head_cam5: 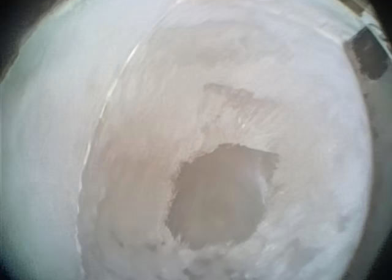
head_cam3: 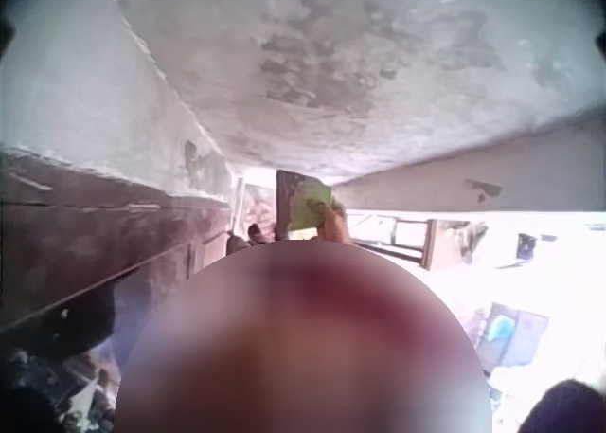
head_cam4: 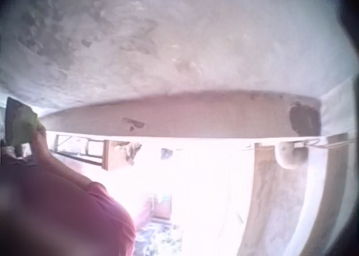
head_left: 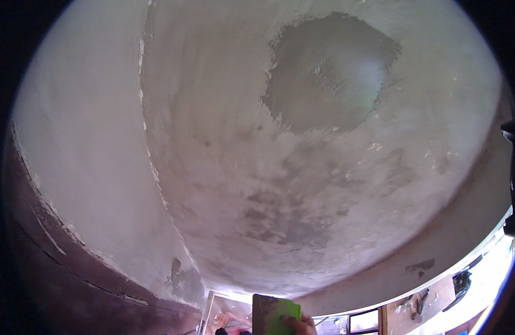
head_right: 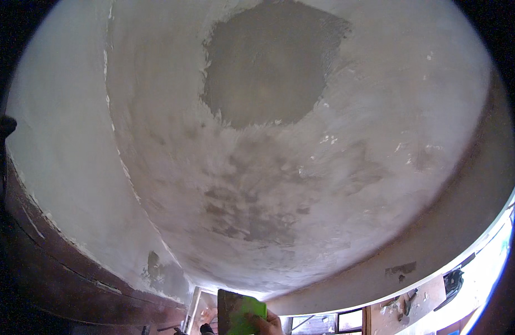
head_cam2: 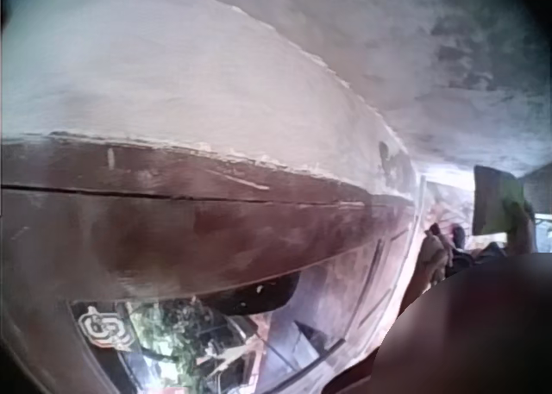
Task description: The person applies a gray paste from a flexible pouch onto a ceiling and smooths it with a green plastic scraper. The person repeatedly squeezes the pouch, spreads the paste, and occasionally uses a finger to press the material into the ceiling surface.
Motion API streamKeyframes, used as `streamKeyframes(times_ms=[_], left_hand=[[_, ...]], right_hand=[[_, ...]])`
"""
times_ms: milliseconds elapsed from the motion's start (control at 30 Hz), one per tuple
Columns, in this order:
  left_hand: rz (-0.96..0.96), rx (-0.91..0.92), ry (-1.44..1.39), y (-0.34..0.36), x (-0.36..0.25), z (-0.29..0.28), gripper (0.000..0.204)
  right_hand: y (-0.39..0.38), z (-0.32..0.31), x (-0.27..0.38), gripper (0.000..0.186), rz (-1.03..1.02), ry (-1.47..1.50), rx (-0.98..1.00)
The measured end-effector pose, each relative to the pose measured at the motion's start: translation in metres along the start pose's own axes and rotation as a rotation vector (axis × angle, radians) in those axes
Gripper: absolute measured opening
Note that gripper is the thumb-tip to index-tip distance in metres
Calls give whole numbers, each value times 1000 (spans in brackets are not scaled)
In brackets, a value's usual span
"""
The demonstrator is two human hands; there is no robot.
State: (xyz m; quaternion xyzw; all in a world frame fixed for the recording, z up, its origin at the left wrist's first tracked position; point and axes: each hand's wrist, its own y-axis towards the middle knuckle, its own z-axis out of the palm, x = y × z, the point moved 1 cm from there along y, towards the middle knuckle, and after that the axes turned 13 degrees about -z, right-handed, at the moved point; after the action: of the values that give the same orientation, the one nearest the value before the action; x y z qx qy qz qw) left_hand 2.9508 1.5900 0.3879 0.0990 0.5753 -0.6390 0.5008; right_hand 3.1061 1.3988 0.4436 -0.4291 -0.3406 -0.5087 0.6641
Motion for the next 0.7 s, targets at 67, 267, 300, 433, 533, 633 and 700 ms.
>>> streamKeyframes(times_ms=[67, 267, 300, 433, 533, 633, 700], left_hand=[[18, -10, -42, -1, 0, -2, 28], [143, 103, 94, 8, -32, -12, 21], [189, 99, 88, 9, -39, -11, 21], [330, 6, 243, 9, -70, -18, 26], [420, 124, 259, 12, -96, -19, 26], [364, 242, 125, 12, -114, -10, 26], [362, 290, 36, 9, -125, -1, 28]], right_hand=[[5, 21, 37, 17, -170, -123, 101], [23, 113, 209, 48, -1592, -1175, 649], [24, 132, 233, 46, -1774, -1360, 622], [41, 203, 325, 38, -2257, -1733, 389], [62, 236, 377, 40, -2315, -1917, 468], [75, 229, 392, 48, -2236, -2117, 636], [77, 210, 384, 47, -2189, -2183, 724]])
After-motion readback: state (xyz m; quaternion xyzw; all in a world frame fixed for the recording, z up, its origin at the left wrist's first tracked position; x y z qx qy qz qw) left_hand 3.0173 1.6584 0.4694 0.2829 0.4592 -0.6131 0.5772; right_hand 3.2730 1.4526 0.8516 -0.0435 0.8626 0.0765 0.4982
